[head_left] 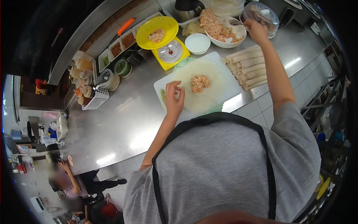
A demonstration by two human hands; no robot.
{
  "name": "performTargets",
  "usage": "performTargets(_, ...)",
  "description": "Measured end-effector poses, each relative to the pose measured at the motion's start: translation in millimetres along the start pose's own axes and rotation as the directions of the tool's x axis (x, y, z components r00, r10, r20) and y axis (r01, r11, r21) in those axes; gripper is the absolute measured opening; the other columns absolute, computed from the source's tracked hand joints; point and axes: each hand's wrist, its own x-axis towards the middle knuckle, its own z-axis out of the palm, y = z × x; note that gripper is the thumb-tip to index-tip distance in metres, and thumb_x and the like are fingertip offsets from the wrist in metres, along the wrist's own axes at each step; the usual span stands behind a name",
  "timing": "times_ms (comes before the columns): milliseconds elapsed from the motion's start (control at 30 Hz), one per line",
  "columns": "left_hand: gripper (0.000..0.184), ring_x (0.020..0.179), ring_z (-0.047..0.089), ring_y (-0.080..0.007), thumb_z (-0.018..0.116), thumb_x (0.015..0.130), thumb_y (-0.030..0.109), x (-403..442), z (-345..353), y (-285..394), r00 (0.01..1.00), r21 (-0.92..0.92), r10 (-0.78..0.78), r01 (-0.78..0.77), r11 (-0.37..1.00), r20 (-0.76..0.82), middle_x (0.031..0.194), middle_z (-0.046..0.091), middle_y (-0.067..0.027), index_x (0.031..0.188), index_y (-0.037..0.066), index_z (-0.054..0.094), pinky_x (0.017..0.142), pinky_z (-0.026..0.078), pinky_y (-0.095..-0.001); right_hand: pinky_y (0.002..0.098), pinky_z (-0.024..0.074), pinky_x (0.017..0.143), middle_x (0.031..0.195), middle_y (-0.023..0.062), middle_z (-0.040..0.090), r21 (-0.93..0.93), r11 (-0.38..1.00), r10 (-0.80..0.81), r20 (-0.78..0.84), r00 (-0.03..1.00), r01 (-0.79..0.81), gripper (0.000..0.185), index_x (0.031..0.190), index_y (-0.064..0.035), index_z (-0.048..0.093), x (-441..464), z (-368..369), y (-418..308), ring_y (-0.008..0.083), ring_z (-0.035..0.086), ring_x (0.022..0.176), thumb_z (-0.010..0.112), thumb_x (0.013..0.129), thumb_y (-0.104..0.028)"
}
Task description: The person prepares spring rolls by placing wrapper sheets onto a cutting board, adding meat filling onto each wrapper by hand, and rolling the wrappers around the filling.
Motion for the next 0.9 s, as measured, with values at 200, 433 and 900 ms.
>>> performTargets(200,0.016,0.073,0.058,-0.0195,0.064,0.081,0.008,75,43,33,0.965,-0.049,0.201,-0.196,0.979,0.169,0.087,0.058,-0.0085,0.095,0.003,0.059,0.064,0.046,-0.0290,0.0552,0.0350,0.088,0.101,0.0026,0.061,-0.087,0.993,-0.067,0.086,0.994,0.075,0.015,0.095,-0.0188,0.064,2,2,-4,0.0229,0.060,0.100,0.052,0.086,-0.015)
performTargets(433,0.022,0.075,0.059,-0.0213,0.070,0.079,0.016,153,104,38,0.897,0.030,0.342,-0.365,0.931,0.278,0.089,0.059,-0.0094,0.094,0.004,0.060,0.067,0.047,-0.0315,0.0486,0.0344,0.086,0.100,0.0018,0.061,-0.168,0.963,-0.180,0.175,0.968,0.209,0.021,0.093,-0.0170,0.066,6,11,-24,0.0214,0.062,0.095,0.054,0.081,-0.005)
performTargets(900,0.020,0.089,0.057,-0.0284,0.071,0.073,0.020,189,148,23,0.872,0.146,0.281,-0.363,0.920,0.401,0.086,0.058,-0.0088,0.082,0.006,0.060,0.073,0.047,-0.0387,0.0404,0.0328,0.081,0.098,-0.0011,0.058,-0.031,0.903,-0.399,0.313,0.862,0.429,0.015,0.092,-0.0203,0.063,20,18,-9,0.0156,0.058,0.098,0.056,0.082,-0.011)
